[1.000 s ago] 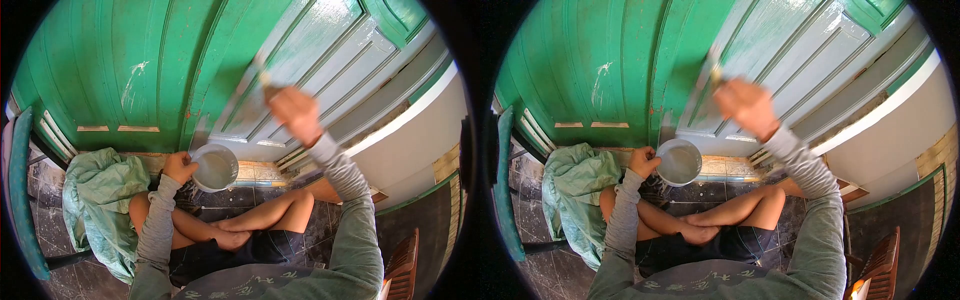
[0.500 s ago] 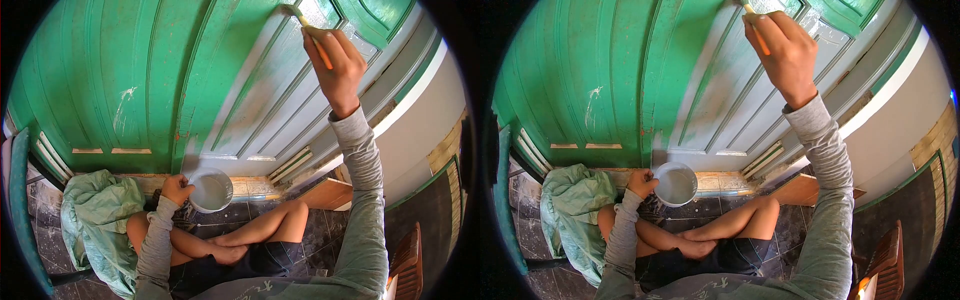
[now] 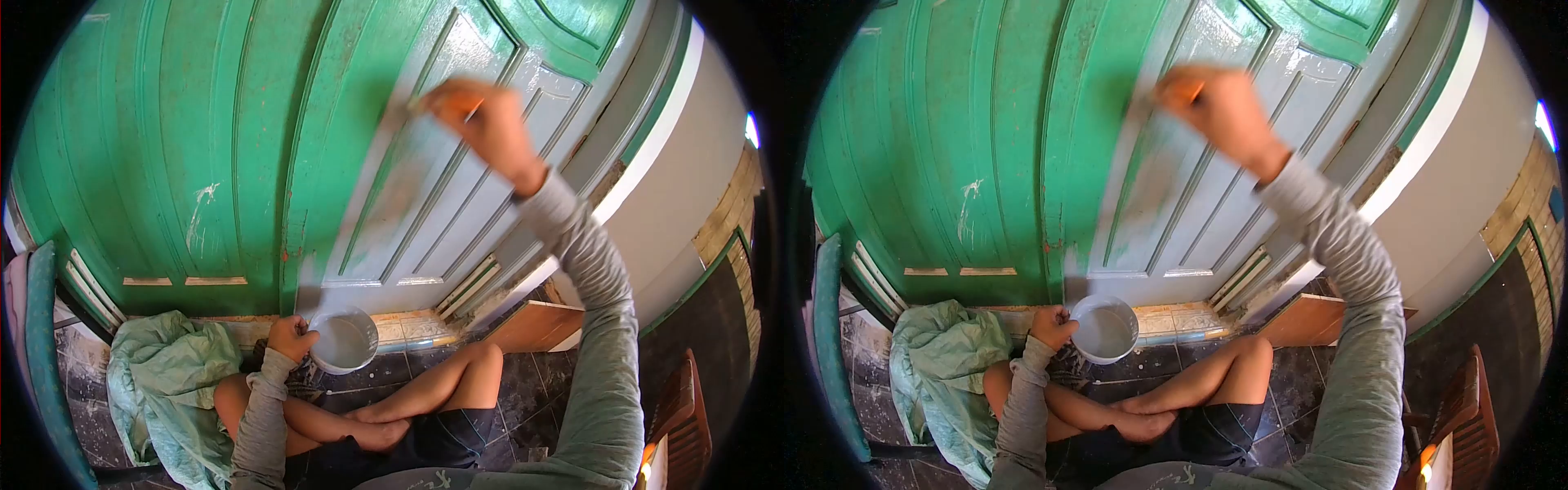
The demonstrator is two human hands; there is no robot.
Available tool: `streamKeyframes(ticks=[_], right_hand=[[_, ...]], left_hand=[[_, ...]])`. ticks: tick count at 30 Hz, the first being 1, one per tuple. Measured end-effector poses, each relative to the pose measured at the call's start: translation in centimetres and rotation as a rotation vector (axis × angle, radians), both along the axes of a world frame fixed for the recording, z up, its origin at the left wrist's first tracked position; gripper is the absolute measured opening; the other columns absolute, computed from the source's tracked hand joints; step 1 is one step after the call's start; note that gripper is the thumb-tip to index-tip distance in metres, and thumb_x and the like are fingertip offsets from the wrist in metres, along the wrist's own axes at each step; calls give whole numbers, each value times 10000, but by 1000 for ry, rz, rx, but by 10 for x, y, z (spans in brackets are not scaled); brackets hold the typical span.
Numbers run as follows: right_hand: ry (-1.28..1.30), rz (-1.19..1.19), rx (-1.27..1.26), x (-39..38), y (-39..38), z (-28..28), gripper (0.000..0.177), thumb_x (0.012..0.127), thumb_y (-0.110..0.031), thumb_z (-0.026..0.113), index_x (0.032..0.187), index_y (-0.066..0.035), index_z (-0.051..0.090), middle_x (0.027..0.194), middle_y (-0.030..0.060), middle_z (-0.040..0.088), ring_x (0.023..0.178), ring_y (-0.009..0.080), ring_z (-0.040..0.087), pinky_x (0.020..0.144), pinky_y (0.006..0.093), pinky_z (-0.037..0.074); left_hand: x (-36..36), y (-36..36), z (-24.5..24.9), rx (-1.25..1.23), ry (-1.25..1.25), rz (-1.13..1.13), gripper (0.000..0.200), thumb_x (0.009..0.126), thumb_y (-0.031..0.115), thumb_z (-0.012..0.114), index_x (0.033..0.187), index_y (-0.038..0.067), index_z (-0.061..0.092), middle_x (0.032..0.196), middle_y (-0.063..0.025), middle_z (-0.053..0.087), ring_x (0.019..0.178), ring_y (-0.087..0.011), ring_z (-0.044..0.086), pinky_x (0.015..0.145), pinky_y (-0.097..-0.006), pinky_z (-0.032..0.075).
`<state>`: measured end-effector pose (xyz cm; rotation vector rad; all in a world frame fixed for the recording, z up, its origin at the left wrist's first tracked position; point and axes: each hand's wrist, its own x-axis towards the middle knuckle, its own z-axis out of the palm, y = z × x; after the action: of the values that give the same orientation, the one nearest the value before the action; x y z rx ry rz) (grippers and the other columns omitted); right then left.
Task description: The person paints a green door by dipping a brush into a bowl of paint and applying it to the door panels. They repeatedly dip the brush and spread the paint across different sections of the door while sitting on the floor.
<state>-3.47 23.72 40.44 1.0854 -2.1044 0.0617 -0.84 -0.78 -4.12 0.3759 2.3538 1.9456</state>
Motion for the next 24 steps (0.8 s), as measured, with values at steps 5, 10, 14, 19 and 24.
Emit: streamKeyframes(ticks=[5, 10, 14, 19, 24], right_hand=[[539, -136, -58, 32, -22, 89, 91, 865, -60, 703, 944, -18, 691, 868, 125, 691, 729, 245, 681, 645, 324, 546], [596, -28, 464, 8, -12, -16, 171, 758, -108, 655, 916, -68, 605, 858, 59, 626, 742, 210, 638, 587, 316, 550], [122, -38, 560, 19, -13, -92, 142, 784, -130, 663, 895, -62, 606, 834, 99, 625, 704, 249, 634, 640, 366, 558], [11, -20, 182, 9, -9, 23, 142, 862, -141, 682, 971, -50, 676, 926, 112, 693, 763, 295, 676, 720, 358, 557], [508, 34, 61, 8, -2, 119, 117, 852, -98, 709, 949, -37, 687, 861, 103, 694, 713, 243, 675, 649, 325, 550]], left_hand=[[1, 2, 0, -16, 46, 6, 281, 667, 236, 730, 666, -2, 580, 535, -82, 553, 478, -154, 546, 481, -319, 440], [-2, 1, -8, 49, 32, 11, 293, 662, 250, 735, 664, -3, 587, 537, -79, 549, 482, -152, 536, 482, -323, 435], [-1, -3, -6, 40, 34, 17, 288, 660, 247, 738, 663, 2, 587, 539, -71, 550, 478, -143, 535, 478, -316, 434], [-1, -2, -9, 40, 2, -7, 268, 673, 233, 734, 668, 10, 586, 536, -59, 558, 474, -135, 543, 472, -304, 439], [2, 1, 4, 94, -38, -40, 240, 693, 198, 720, 665, 7, 578, 525, -48, 566, 453, -122, 568, 449, -285, 448]])
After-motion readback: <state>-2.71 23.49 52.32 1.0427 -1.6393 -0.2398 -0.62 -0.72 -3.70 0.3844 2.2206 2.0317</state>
